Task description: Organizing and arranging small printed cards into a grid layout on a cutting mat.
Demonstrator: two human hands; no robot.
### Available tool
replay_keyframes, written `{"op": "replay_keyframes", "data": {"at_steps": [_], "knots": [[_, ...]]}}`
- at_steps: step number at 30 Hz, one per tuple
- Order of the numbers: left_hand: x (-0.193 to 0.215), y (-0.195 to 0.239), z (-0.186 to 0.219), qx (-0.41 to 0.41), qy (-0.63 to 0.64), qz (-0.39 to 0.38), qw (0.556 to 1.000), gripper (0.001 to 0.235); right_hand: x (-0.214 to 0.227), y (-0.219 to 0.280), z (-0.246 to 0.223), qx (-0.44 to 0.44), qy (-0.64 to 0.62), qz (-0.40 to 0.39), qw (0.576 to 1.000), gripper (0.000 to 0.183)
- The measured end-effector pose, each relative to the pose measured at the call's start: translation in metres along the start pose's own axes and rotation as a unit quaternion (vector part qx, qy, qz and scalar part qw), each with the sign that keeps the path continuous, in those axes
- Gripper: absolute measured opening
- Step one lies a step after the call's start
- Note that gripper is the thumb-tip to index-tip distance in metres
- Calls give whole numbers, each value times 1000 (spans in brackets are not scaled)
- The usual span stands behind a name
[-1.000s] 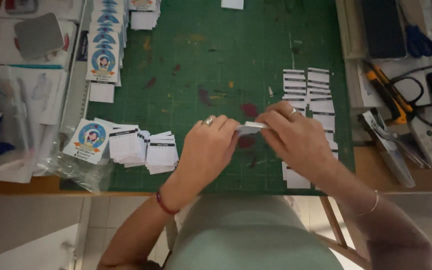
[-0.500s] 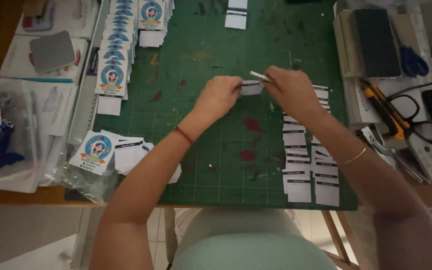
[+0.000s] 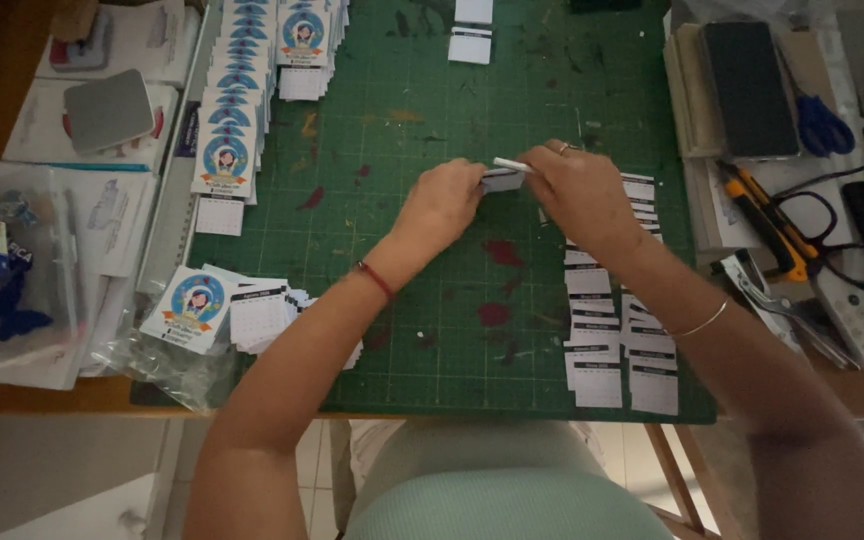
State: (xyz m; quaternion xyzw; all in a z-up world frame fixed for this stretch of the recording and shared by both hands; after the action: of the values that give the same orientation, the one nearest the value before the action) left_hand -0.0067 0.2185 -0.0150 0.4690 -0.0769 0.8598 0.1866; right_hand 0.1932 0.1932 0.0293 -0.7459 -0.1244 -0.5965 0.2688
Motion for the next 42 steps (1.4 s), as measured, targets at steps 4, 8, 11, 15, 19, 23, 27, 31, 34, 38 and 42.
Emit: {"op": "replay_keyframes", "data": {"at_steps": [4,8,11,15,19,23,27,31,34,38,42], "knots": [[1,3,2,-11,-9,15,1000,23,-3,0,4,-2,-37,24,999,9],[3,2,1,-21,-9,35,999,24,-1,-8,13,-17,-110,29,993,11],[19,8,7,-20,-41,36,998,25,10,-20,17,-17,-150,14,988,11],[34,37,13,-90,-111,135,980,18,53,-53,28,-183,-197,-76,960,11],[62,115,44,-113,-160,136,971,38,25,-100,129,-171,-131,-69,974,17],[61,175,41,-87,69,-38,993,38,-20,-161,207,-101,-119,-31,987,20],[52,220,34,-125,227,-43,965,35,-43,-205,232,-131,-93,-62,985,21],[37,239,13,-72,275,-76,956,39,-73,-241,254,-219,-60,-55,972,18],[15,247,-3,-16,312,-60,948,38,-97,-257,264,-205,-40,-35,977,26],[4,247,-9,-30,286,-62,956,38,-121,-269,274,-162,92,21,982,28],[2,245,-4,-64,283,-54,955,38,-134,-266,270,-130,158,86,975,17]]}}
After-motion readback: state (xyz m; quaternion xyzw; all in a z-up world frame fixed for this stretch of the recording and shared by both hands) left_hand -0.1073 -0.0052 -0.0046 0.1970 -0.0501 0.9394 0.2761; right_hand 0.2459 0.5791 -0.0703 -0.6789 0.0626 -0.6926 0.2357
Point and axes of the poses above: each hand's wrist, its own y-axis away from the middle knuckle, its own x-axis out of the back of the hand, z = x × y, the point moved 3 cm from there along -y, towards the middle knuckle, and after that the axes turned 2 degrees about x, right-handed, at the moved point
